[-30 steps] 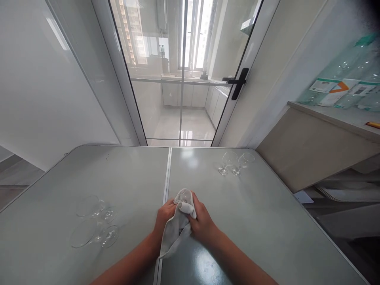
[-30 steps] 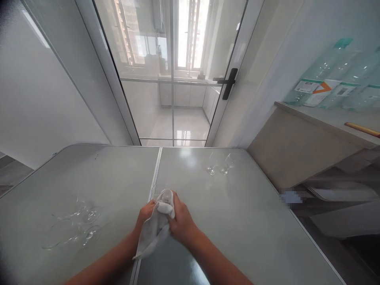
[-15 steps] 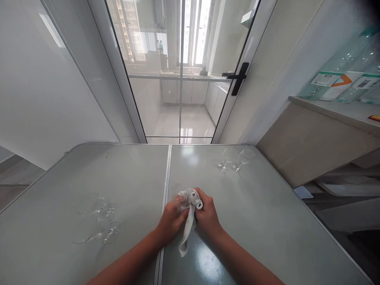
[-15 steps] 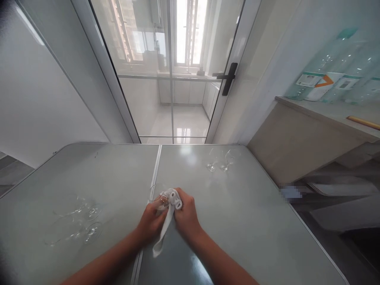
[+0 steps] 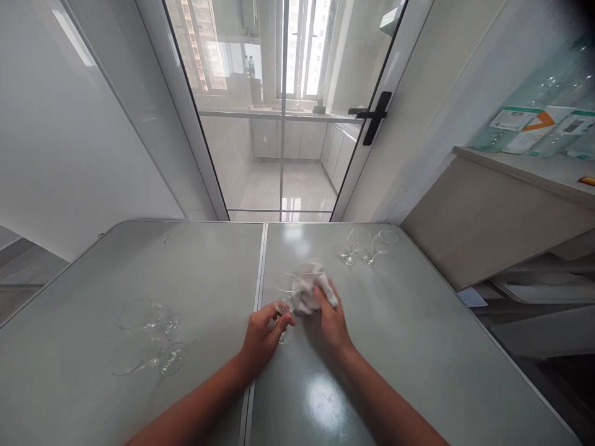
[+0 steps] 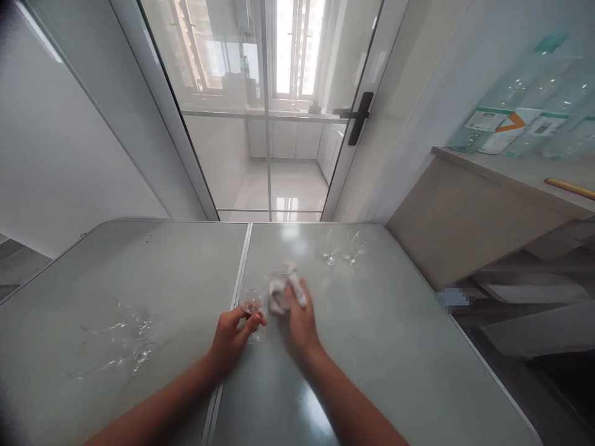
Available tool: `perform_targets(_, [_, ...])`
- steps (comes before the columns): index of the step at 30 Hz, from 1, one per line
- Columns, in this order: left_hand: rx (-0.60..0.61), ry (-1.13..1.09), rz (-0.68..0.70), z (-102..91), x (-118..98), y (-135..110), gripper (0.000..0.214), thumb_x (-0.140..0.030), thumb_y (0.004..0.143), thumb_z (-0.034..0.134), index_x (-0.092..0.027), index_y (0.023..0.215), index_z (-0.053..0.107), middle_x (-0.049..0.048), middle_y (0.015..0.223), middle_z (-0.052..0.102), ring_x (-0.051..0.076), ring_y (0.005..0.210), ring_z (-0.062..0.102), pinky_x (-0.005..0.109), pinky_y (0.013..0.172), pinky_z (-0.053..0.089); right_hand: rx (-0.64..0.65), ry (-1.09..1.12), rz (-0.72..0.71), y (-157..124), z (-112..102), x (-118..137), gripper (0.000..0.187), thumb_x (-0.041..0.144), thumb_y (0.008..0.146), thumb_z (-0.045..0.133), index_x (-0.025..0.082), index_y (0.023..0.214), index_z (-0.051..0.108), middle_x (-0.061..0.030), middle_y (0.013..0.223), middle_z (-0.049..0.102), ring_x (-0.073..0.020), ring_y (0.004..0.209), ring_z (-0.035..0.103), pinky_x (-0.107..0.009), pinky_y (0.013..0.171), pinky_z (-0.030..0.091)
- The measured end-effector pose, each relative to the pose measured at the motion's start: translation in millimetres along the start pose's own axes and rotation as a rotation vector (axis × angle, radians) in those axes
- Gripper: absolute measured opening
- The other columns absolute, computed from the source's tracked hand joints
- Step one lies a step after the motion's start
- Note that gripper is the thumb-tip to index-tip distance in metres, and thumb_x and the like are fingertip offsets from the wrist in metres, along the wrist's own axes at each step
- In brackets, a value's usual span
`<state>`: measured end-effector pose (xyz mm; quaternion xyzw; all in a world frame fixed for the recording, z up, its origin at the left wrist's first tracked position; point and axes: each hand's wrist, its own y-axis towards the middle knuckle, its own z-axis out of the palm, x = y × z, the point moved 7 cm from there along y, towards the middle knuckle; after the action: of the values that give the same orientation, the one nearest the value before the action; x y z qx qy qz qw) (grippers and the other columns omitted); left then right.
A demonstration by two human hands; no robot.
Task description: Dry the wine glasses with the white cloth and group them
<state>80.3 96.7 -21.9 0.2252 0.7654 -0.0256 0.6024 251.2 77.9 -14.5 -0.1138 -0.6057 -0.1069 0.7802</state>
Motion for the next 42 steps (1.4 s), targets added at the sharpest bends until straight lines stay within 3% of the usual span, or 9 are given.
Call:
perform_targets(6, [-0.086,0.041,-0.062,-6.1,10,2,0.034,-0.042,0.098,0.058,-0.018,0.078,0.069,0.0009,0.066,0.069,0.014,0.06,0.06,0.024,0.059,0.044,0.483,0.205,0.098,-26,46,0,0.057,0.074,0.09,0.051,0.024,0.112,0.066,-0.0063,0.092,0.063,-0.0231,0.085,0.055,-0.035,0.078,0.046])
perform_targets(9, [-0.059,0.106,-0.032,-1.3,11,1,0.027,-0.034,0.099,0.053,-0.018,0.085,0.069,0.0012,0.069,0.069,0.014,0.059,0.059,0.024,0.058,0.043,0.494,0.098,0.096,-20,38,-2,0.058,0.077,0.094,0.042,0.022,0.095,0.063,-0.0023,0.08,0.054,-0.0185,0.073,0.047,-0.03,0.068,0.041])
perform_targets(13, [0.007,0.149,0.097,6.9,5,-2,0.025,-0.017,0.096,0.046,-0.02,0.096,0.071,0.0037,0.082,0.073,0.016,0.069,0.064,0.026,0.065,0.048,0.455,-0.038,0.013,-11,32,-2,0.04,0.05,0.084,0.079,0.024,0.104,0.056,0.0021,0.085,0.053,-0.0151,0.074,0.047,-0.026,0.067,0.04])
perform_targets(16, [-0.044,0.197,0.153,0.3,-1,-2,0.022,-0.015,0.092,0.054,-0.021,0.087,0.074,0.0035,0.078,0.072,0.017,0.071,0.065,0.027,0.067,0.048,0.496,-0.045,-0.06,-10,36,4,0.057,0.045,0.081,0.083,0.025,0.126,0.054,-0.001,0.096,0.059,-0.0175,0.083,0.053,-0.028,0.076,0.044])
perform_targets(21, [-0.17,0.253,0.139,-17.0,-9,2,0.019,-0.024,0.083,0.073,-0.021,0.066,0.065,0.0005,0.067,0.061,0.018,0.072,0.054,0.03,0.073,0.045,0.484,-0.139,-0.048,-5,32,0,0.037,0.046,0.083,0.08,0.018,0.103,0.068,-0.0017,0.088,0.061,-0.0173,0.08,0.052,-0.027,0.074,0.042])
perform_targets(31, [0.117,-0.816,-0.212,8.9,21,10,0.082,-0.063,0.077,0.077,-0.021,0.141,0.047,0.0209,0.136,0.062,0.035,0.12,0.065,0.046,0.096,0.054,0.582,0.255,0.536,-27,41,-28,0.044,0.056,0.074,0.081,0.018,0.076,0.061,0.0019,0.065,0.051,-0.0124,0.057,0.041,-0.027,0.059,0.035])
perform_targets(34, [0.08,-0.722,-0.194,3.6,21,9,0.074,-0.057,0.08,0.078,-0.017,0.137,0.055,0.0213,0.129,0.068,0.035,0.121,0.065,0.046,0.1,0.053,0.626,0.012,0.391,-25,40,-19,0.037,0.053,0.082,0.072,0.018,0.083,0.063,-0.0002,0.071,0.055,-0.0149,0.063,0.045,-0.028,0.062,0.035])
perform_targets(39, [-0.076,-0.551,-0.169,-10.5,23,10,0.063,-0.039,0.077,0.087,-0.016,0.129,0.061,0.0186,0.128,0.07,0.033,0.125,0.064,0.048,0.11,0.048,0.28,-0.735,-0.182,-15,27,5,0.004,0.025,0.087,0.062,0.021,0.087,0.063,-0.0053,0.082,0.062,-0.0211,0.076,0.049,-0.031,0.072,0.033])
perform_targets(42, [-0.07,-0.659,-0.182,-10.2,24,10,0.065,-0.045,0.08,0.083,-0.015,0.132,0.059,0.0202,0.13,0.068,0.036,0.129,0.061,0.051,0.112,0.047,0.319,-0.706,-0.162,-16,31,3,0.011,0.03,0.09,0.061,0.022,0.083,0.061,-0.0029,0.075,0.06,-0.0192,0.07,0.046,-0.03,0.069,0.031])
